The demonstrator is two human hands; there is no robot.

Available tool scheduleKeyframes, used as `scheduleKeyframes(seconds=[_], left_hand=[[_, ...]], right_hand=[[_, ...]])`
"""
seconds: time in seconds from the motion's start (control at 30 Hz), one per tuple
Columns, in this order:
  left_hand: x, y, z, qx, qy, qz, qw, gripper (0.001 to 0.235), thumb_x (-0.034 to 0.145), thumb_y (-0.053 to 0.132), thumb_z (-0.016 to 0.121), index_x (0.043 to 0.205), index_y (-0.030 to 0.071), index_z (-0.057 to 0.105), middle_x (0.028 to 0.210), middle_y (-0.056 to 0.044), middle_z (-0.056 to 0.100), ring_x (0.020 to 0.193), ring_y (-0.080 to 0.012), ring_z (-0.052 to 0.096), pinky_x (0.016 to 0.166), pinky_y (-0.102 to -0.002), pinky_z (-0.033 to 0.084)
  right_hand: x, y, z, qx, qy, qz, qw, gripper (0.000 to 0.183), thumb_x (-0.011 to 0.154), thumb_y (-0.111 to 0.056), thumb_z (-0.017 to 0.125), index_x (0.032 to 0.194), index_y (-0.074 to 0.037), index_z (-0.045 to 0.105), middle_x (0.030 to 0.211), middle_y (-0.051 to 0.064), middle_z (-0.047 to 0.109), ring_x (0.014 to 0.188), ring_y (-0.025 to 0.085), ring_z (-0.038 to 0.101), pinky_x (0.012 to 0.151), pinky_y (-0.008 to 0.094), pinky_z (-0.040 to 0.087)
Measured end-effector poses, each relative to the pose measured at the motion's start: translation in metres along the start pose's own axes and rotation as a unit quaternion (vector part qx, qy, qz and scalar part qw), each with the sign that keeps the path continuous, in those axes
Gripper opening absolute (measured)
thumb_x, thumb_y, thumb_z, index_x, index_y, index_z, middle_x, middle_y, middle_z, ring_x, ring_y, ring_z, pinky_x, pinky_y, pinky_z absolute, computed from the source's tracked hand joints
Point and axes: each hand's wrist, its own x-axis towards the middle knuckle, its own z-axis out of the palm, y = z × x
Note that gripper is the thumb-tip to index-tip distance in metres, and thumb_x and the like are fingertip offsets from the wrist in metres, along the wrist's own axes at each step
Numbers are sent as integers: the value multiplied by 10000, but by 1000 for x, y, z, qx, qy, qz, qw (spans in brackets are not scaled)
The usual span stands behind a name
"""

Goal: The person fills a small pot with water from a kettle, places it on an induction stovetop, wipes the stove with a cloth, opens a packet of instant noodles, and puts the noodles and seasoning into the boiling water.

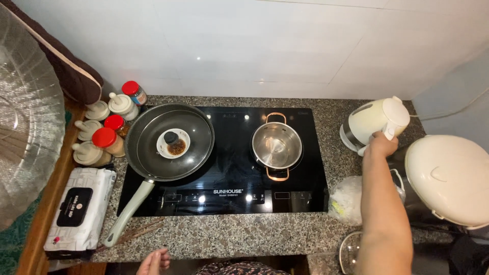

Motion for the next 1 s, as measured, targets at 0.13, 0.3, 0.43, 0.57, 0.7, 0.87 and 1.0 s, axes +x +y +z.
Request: scheduleKeyframes(seconds=[0.13, 0.3, 0.43, 0.57, 0.7, 0.87, 1.0], left_hand=[[10, 21, 3, -8, 25, -12, 1000, 349, 1026, 196, 555, 1084, -99, 733, 799, -199, 681, 640, -233, 564, 592, -344, 473], [17, 45, -4, 13, -36, 54, 998, 301, 1028, 165, 533, 1045, -48, 744, 784, -136, 687, 682, -191, 590, 637, -312, 506], [22, 55, -4, 30, -60, 14, 998, 256, 1016, 88, 529, 1074, -66, 725, 871, -177, 690, 763, -240, 607, 694, -347, 529], [32, 38, -11, -2, -82, 45, 996, 241, 1005, 94, 553, 1062, -68, 722, 871, -167, 694, 732, -183, 594, 665, -286, 502], [26, 41, -26, 16, -88, 36, 995, 251, 1012, 110, 539, 1062, -58, 719, 849, -167, 705, 738, -199, 595, 662, -305, 497], [20, 39, -42, 35, -42, 35, 998, 246, 1023, 93, 537, 1066, -50, 732, 856, -169, 708, 740, -225, 630, 685, -311, 530], [20, 27, -52, 25, -27, 60, 998, 226, 1012, 89, 550, 1061, -37, 732, 838, -162, 708, 723, -202, 623, 657, -298, 532]], right_hand=[[-39, -43, -31, -6, -97, -13, 995, 230, 722, 41, 639, 888, -97, 560, 715, 34, 590, 564, 106, 516, 463, 270, 415], [-81, -98, -66, -41, -162, -67, 984, 281, 695, -45, 742, 863, -110, 526, 658, 39, 568, 427, 86, 437, 369, 244, 343], [-130, -145, -89, -149, -231, -105, 956, 232, 791, -143, 797, 894, -115, 591, 684, -6, 547, 457, 88, 444, 396, 248, 365], [-156, -166, -99, -215, -302, -155, 916, 279, 806, -209, 853, 946, -73, 653, 738, 14, 564, 486, 94, 479, 414, 233, 382], [-160, -163, -98, -239, -339, -175, 893, 279, 773, -197, 877, 896, -103, 645, 692, -6, 547, 527, 60, 471, 431, 208, 371], [-197, -185, -86, -338, -374, -163, 848, 304, 740, -261, 862, 888, -84, 665, 754, 36, 567, 542, 129, 506, 391, 281, 476], [-192, -183, -69, -395, -400, -198, 803, 296, 700, -282, 881, 835, -133, 663, 755, -29, 556, 707, 88, 477, 534, 266, 349]])
